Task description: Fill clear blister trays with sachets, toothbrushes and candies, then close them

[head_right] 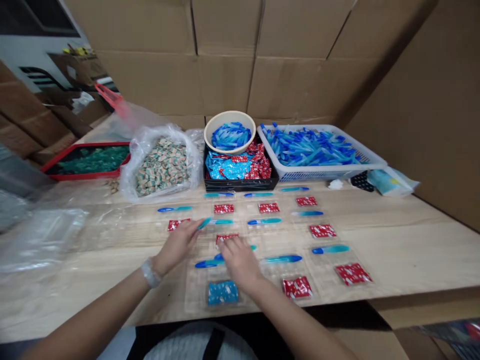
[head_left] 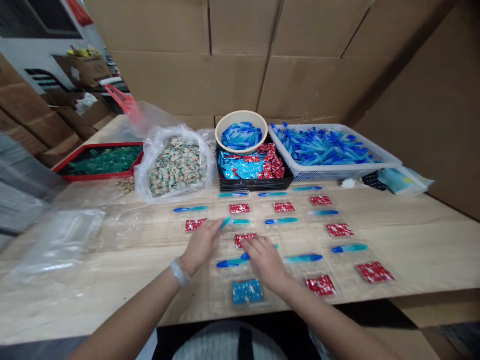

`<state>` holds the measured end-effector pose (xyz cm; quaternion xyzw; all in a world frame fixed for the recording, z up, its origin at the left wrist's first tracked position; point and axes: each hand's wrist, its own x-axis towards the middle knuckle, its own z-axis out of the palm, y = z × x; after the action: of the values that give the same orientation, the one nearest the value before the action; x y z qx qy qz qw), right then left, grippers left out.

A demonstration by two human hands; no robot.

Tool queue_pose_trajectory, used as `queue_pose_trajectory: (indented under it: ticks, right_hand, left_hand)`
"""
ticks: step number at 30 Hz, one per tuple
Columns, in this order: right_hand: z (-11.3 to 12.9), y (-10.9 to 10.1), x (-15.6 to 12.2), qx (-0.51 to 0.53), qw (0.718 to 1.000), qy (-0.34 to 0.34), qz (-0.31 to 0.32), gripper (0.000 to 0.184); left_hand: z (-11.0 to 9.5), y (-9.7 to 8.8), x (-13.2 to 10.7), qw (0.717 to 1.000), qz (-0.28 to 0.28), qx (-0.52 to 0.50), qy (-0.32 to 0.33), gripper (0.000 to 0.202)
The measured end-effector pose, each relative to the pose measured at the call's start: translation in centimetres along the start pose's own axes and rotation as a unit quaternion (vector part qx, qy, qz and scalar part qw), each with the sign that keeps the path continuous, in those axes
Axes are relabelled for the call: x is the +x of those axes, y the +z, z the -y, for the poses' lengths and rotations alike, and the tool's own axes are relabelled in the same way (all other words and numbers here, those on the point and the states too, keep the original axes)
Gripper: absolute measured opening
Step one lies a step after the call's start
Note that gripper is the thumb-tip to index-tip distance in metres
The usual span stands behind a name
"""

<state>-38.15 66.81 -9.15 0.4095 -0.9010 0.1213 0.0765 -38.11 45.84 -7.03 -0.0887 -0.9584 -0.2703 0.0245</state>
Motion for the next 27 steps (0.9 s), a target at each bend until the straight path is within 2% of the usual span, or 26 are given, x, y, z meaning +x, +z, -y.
queue_pose_trajectory:
  ticks: [2,4,7,10,13,16,19,21,23,25,27]
  right_hand:
    - [-1.6,-0.4,1.4,-0.029,0.998,0.050,0.018,0.034]
    - [-2.8,-0.6,2.8,-0.052,0.995,0.069,0.042,0.037]
    - [-3.8,-0.2,4.1,-0.061,0.995,0.065,0.054,0.041]
    - [-4.2,0.0,4.7,-0.055,0.995,0.047,0.068,0.041]
    - [-4.3,-0.8,5.3,-0.040,0.996,0.048,0.066,0.043]
    - [-3.7,-2.1,6.7,0.011,0.999,0.034,0.040,0.051]
    - [-2.6,-3.1,9.0,0.118,0.990,-0.021,0.078,0.053]
    - [-2.6,-3.8,10.8,0.177,0.978,-0.031,0.106,0.044]
    - [-3.8,-4.5,12.2,0.195,0.975,-0.012,0.109,0.031]
    - [-6.2,-5.4,13.0,0.179,0.980,0.029,0.083,0.024]
    - [-8.9,-6.1,13.0,0.161,0.983,0.070,0.056,0.023]
  left_hand:
    - [-1.2,1.1,0.7,0.999,0.015,0.031,-0.004,0.035]
    - [-2.0,2.0,1.1,0.999,0.011,0.042,-0.021,0.036]
    - [-2.1,2.6,1.2,0.999,-0.005,0.031,-0.031,0.037]
    - [-1.6,2.4,1.3,0.999,0.010,0.015,-0.032,0.038]
    - [-1.0,1.2,1.5,0.999,0.025,-0.013,-0.022,0.036]
    - [-0.7,-1.0,2.2,0.996,0.063,-0.070,-0.006,0.026]
    - [-0.4,-3.6,3.7,0.988,0.087,-0.127,0.025,0.019]
    - [0.2,-5.1,4.7,0.986,0.069,-0.147,0.030,0.020]
    - [1.7,-6.1,5.3,0.990,0.016,-0.137,0.027,0.030]
    - [3.8,-6.0,5.1,0.996,-0.051,-0.074,0.012,0.041]
    - [6.1,-4.9,4.0,0.997,-0.074,0.033,-0.016,0.046]
